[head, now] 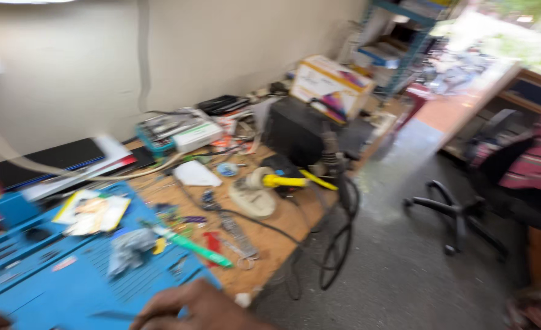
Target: The person cleans the back surface of a disassembled smartphone using a small metal tool to scrape residue and a cloth to wipe the surface. The person repeatedly scrapes and wipes the same area on the phone's back panel.
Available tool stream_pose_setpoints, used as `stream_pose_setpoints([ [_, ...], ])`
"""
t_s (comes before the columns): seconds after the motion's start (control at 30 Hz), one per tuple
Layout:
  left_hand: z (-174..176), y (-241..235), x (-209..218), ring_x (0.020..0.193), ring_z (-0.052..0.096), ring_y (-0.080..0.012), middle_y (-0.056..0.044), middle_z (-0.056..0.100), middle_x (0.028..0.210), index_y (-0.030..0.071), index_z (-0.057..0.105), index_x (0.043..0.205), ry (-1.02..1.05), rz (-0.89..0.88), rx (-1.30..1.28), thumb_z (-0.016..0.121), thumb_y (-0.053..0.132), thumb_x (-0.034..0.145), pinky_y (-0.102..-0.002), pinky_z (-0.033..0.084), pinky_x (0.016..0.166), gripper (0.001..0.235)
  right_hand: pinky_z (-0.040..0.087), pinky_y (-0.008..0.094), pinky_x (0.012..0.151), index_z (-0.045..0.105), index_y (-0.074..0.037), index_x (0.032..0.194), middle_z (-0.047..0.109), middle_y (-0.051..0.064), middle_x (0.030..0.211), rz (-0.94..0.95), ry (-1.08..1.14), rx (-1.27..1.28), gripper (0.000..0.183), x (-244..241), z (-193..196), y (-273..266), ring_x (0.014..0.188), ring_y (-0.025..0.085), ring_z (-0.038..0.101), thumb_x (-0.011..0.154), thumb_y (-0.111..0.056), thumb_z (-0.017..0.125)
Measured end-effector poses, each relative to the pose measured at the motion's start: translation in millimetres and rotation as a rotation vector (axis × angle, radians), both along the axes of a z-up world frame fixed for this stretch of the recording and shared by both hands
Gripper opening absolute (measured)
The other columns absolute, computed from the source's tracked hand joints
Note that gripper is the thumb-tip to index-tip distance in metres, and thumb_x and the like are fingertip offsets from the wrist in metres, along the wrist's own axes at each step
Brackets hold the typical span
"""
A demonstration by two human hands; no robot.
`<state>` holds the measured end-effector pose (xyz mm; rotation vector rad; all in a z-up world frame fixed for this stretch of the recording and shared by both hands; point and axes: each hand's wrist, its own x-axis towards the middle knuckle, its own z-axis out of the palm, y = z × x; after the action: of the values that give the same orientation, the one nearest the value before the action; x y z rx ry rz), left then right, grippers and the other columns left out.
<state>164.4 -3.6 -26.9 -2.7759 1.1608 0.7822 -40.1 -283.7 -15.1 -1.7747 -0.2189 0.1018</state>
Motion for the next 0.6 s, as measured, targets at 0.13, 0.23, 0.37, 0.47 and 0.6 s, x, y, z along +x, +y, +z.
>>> stream_pose_setpoints([
  [0.13, 19, 45, -57, 0.129, 0.054, -0.0342, -0.015, 0.054, 0.139, 0.023, 0.053, 0.142, -0.167, 0.143, -0.258, 0.082, 0.070, 0.065, -0.046, 0.049, 0.104, 0.095, 0.054, 0.033, 0.084, 0.082, -0.003, 0.101, 0.066, 0.007, 0.101, -0.355, -0.314, 0.083, 0.011, 12, 13, 23, 0.096, 0.014, 0.063, 0.091, -0.002, 0.076],
  [0.23, 56, 47, -112, 0.125, 0.051, -0.0435, -0.023, 0.051, 0.138, 0.014, 0.050, 0.146, -0.245, 0.167, -0.446, 0.090, 0.063, 0.064, -0.053, 0.045, 0.098, 0.103, 0.060, 0.032, 0.067, 0.077, 0.002, 0.096, 0.076, 0.011, 0.079, -0.490, -0.048, 0.238, 0.009, 17, 5, 34, 0.071, 0.017, 0.070, 0.091, -0.003, 0.072],
  [0.37, 73, 43, -121, 0.113, 0.053, -0.0415, -0.022, 0.055, 0.127, 0.010, 0.058, 0.136, -0.167, 0.185, -0.486, 0.085, 0.045, 0.068, -0.054, 0.046, 0.094, 0.081, 0.065, 0.034, 0.072, 0.068, 0.004, 0.094, 0.080, 0.016, 0.086, -0.471, -0.104, 0.147, 0.007, 23, -29, 43, 0.078, 0.021, 0.079, 0.092, -0.003, 0.067],
  [0.47, 67, 38, -125, 0.111, 0.057, -0.0419, -0.024, 0.059, 0.120, 0.009, 0.068, 0.116, -0.229, 0.153, -0.621, 0.080, 0.036, 0.074, -0.056, 0.047, 0.096, 0.051, 0.065, 0.035, 0.076, 0.062, 0.003, 0.101, 0.079, 0.019, 0.092, -0.352, -0.174, 0.172, 0.008, 34, -69, 37, 0.083, 0.023, 0.077, 0.096, -0.003, 0.065],
  [0.6, 43, 30, -149, 0.109, 0.057, -0.0449, -0.029, 0.060, 0.116, 0.006, 0.068, 0.118, -0.335, 0.109, -0.758, 0.078, 0.040, 0.076, -0.057, 0.048, 0.092, 0.055, 0.062, 0.050, 0.087, 0.058, 0.004, 0.133, 0.073, 0.030, 0.110, -0.348, -0.165, 0.103, 0.031, 66, -122, -9, 0.098, 0.036, 0.076, 0.109, -0.014, 0.049],
])
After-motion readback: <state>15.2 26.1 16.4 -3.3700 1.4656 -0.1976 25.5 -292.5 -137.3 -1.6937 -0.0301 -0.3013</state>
